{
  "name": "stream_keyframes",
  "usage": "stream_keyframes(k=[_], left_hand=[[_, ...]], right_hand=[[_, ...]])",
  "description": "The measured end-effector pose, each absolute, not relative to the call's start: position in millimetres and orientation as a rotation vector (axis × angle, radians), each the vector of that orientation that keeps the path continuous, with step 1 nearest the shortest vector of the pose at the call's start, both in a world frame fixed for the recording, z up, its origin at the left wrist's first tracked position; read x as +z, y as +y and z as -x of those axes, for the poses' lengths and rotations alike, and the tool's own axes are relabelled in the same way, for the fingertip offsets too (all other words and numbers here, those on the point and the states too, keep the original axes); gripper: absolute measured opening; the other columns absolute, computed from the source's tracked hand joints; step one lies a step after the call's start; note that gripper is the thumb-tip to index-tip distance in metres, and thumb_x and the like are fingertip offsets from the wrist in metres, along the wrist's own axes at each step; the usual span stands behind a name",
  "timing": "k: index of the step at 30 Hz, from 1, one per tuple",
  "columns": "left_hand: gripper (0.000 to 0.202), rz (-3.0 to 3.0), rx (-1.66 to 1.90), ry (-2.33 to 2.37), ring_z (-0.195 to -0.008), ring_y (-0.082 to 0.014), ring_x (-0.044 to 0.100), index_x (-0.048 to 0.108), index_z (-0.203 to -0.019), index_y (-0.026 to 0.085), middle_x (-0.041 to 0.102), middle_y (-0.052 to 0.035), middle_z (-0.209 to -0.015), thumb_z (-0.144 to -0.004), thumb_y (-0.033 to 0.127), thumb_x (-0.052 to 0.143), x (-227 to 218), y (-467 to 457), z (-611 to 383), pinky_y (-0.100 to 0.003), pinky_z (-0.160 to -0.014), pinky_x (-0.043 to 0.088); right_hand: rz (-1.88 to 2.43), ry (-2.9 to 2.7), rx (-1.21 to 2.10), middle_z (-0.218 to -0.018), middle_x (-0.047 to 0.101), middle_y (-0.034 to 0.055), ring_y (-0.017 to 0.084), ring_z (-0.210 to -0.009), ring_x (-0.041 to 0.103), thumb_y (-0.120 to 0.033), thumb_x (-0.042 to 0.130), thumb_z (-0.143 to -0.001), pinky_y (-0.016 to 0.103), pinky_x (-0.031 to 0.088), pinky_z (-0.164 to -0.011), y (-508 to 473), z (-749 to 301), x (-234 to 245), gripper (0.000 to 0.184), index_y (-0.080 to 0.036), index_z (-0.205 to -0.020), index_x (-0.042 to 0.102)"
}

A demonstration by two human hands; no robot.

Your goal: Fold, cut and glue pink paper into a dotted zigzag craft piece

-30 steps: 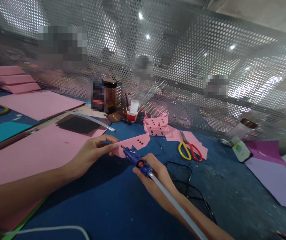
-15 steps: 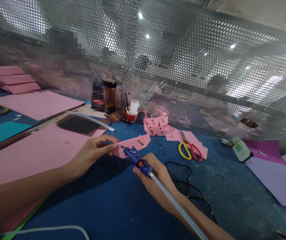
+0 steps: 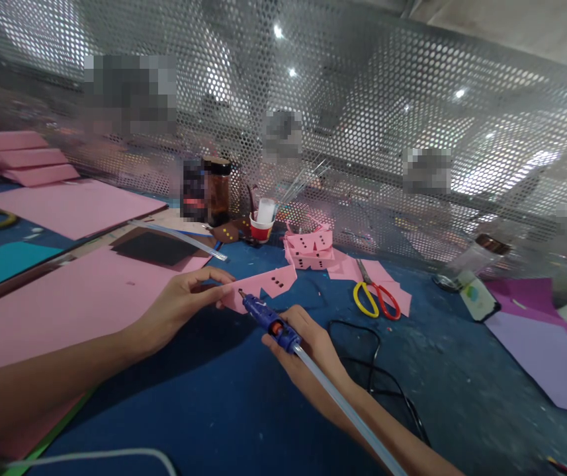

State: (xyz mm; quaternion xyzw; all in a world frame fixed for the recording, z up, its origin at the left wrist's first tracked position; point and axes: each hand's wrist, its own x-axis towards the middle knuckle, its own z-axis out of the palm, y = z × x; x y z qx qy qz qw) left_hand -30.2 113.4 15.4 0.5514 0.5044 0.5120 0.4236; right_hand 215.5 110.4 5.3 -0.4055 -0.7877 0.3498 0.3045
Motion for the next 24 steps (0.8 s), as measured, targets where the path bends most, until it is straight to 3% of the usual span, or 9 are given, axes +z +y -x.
stream_keyframes(k=[24], left_hand=[[0.022, -1.384, 1.278, 1.249, -0.068, -0.0142, 0.058, 0.07, -0.08, 0.016, 0.067, -0.003, -0.087, -0.079, 0.038, 0.073, 10.6, 116.2, 31.4, -0.028, -0.067, 0.048]], right_hand=[[1.058, -2.12, 0.919, -0.091, 0.056, -0.0003, 0.014, -0.079, 0.054, -0.028, 0.062, -0.092, 0.025, 0.041, -0.067, 110.1, -213.8, 7.5, 0.011, -0.022, -0.087, 0.055]])
